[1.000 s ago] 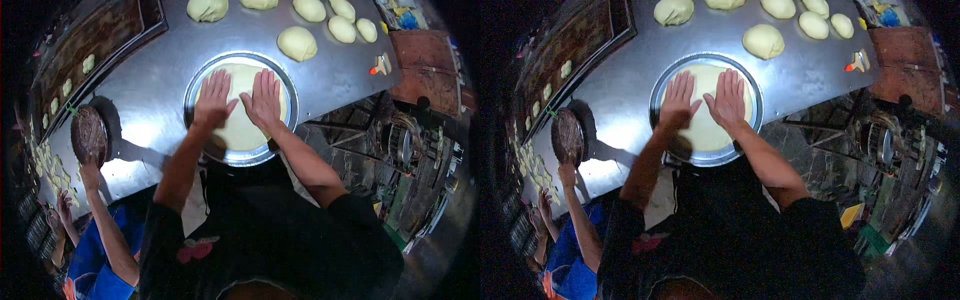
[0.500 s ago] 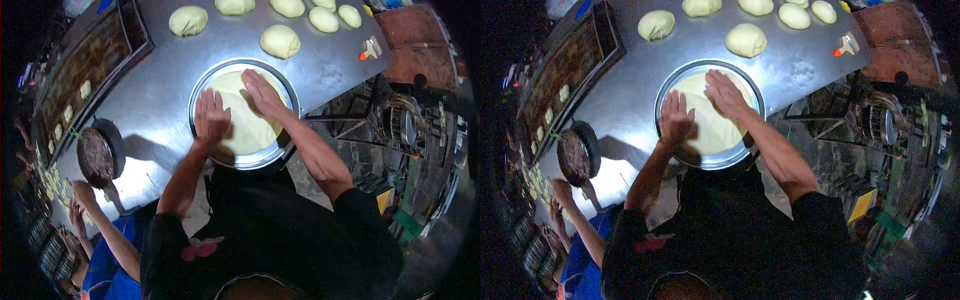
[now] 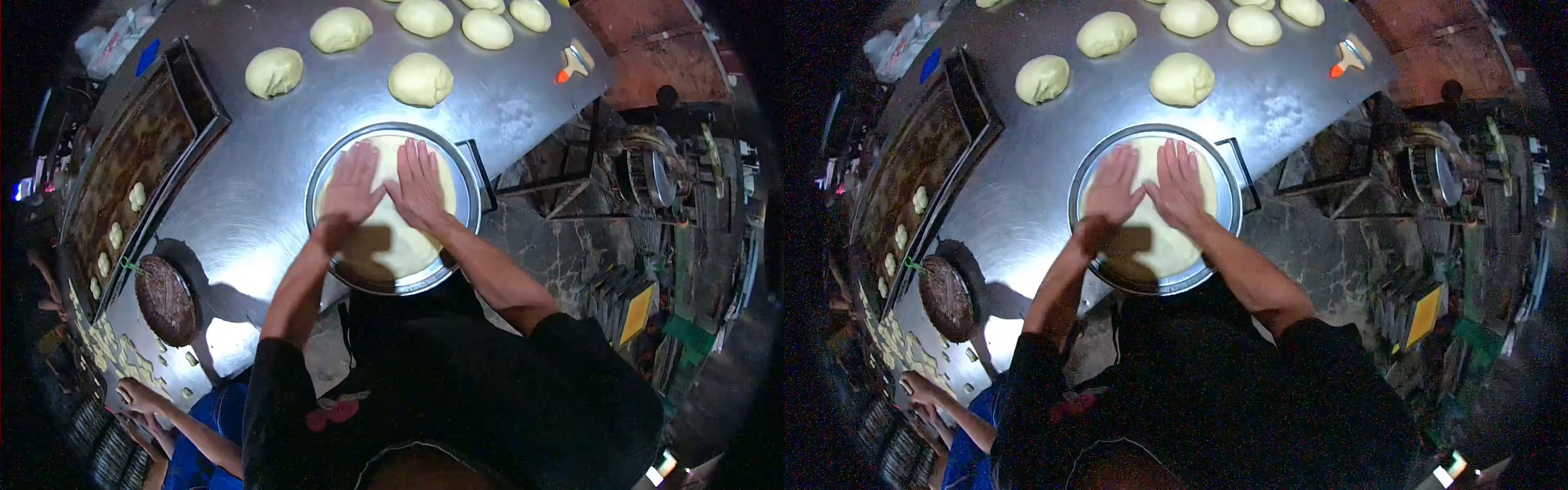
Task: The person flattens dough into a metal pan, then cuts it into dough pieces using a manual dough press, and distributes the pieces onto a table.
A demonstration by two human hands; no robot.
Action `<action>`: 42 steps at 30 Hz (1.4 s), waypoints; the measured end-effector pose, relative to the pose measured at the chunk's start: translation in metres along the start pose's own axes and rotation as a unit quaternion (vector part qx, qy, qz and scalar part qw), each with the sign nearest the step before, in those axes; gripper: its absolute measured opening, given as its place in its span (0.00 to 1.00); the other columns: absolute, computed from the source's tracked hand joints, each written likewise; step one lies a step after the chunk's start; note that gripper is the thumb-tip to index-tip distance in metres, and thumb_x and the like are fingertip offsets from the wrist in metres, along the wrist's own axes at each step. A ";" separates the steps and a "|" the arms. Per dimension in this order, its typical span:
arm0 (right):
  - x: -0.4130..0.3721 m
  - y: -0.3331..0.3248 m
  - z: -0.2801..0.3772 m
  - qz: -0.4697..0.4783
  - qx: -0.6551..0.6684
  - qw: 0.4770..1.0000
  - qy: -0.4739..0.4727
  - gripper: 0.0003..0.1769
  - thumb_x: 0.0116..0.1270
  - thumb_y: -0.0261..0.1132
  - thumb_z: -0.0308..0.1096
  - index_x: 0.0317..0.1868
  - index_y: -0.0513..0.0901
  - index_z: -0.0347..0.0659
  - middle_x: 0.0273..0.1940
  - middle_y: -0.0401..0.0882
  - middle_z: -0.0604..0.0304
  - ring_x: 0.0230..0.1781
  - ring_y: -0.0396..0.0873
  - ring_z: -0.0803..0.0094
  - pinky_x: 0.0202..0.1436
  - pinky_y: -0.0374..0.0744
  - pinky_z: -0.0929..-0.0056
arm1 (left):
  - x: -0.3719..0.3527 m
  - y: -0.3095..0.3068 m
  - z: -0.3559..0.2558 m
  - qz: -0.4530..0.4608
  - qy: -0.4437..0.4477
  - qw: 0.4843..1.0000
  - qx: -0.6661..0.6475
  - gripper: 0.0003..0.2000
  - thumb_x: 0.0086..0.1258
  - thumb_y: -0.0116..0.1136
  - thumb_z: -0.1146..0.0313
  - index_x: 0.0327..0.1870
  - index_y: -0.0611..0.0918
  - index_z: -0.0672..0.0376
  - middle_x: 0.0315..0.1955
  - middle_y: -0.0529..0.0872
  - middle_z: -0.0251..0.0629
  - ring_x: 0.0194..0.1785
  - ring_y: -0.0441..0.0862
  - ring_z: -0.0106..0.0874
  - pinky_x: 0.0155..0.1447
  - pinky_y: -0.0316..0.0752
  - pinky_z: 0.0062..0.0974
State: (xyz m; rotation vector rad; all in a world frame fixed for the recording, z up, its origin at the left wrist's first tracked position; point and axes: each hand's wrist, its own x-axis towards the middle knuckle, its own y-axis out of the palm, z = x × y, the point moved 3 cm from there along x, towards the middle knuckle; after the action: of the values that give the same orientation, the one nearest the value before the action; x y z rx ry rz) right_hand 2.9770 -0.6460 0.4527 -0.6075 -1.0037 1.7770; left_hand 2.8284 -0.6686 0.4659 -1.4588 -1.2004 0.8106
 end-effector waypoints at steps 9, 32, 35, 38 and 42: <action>0.017 -0.017 0.009 -0.009 0.000 1.000 -0.008 0.35 0.72 0.50 0.49 0.71 0.58 0.32 0.73 0.51 0.42 0.76 0.46 0.49 0.77 0.45 0.50 | -0.011 -0.014 -0.018 -0.082 -0.037 0.996 0.014 0.33 0.70 0.51 0.51 0.68 0.63 0.69 0.70 0.59 0.59 0.74 0.55 0.52 0.76 0.47 0.48; 0.009 -0.021 0.004 0.103 -0.036 0.991 -0.080 0.37 0.74 0.44 0.55 0.71 0.58 0.33 0.74 0.51 0.44 0.77 0.44 0.55 0.77 0.43 0.48 | -0.015 -0.019 -0.026 0.000 -0.051 0.994 0.096 0.33 0.69 0.52 0.53 0.68 0.65 0.68 0.69 0.62 0.57 0.74 0.55 0.49 0.75 0.49 0.50; 0.022 -0.012 -0.014 0.102 -0.086 0.972 -0.193 0.37 0.73 0.46 0.55 0.73 0.57 0.39 0.75 0.50 0.51 0.78 0.43 0.60 0.78 0.38 0.51 | -0.015 -0.003 -0.010 -0.001 -0.053 0.996 0.075 0.33 0.71 0.50 0.52 0.69 0.62 0.69 0.70 0.58 0.60 0.74 0.53 0.52 0.76 0.47 0.49; 0.055 -0.016 0.003 0.203 0.064 0.964 -0.160 0.32 0.73 0.48 0.50 0.71 0.63 0.39 0.73 0.56 0.49 0.77 0.47 0.58 0.78 0.41 0.52 | -0.071 0.005 -0.019 0.005 -0.128 0.986 0.105 0.34 0.71 0.50 0.52 0.70 0.61 0.69 0.71 0.56 0.61 0.74 0.53 0.53 0.76 0.47 0.49; 0.015 -0.002 0.004 0.027 -0.065 0.983 -0.172 0.34 0.72 0.50 0.51 0.70 0.63 0.35 0.74 0.54 0.50 0.77 0.47 0.57 0.77 0.42 0.49 | -0.069 -0.003 -0.004 -0.023 -0.151 0.981 0.115 0.33 0.71 0.50 0.56 0.69 0.60 0.71 0.71 0.56 0.61 0.74 0.52 0.53 0.76 0.47 0.50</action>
State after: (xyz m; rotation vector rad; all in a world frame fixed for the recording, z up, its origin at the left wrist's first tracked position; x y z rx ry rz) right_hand 2.9690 -0.6329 0.4574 -0.4170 -1.3582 1.9148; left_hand 2.8125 -0.7359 0.4628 -1.1427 -1.3101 1.1303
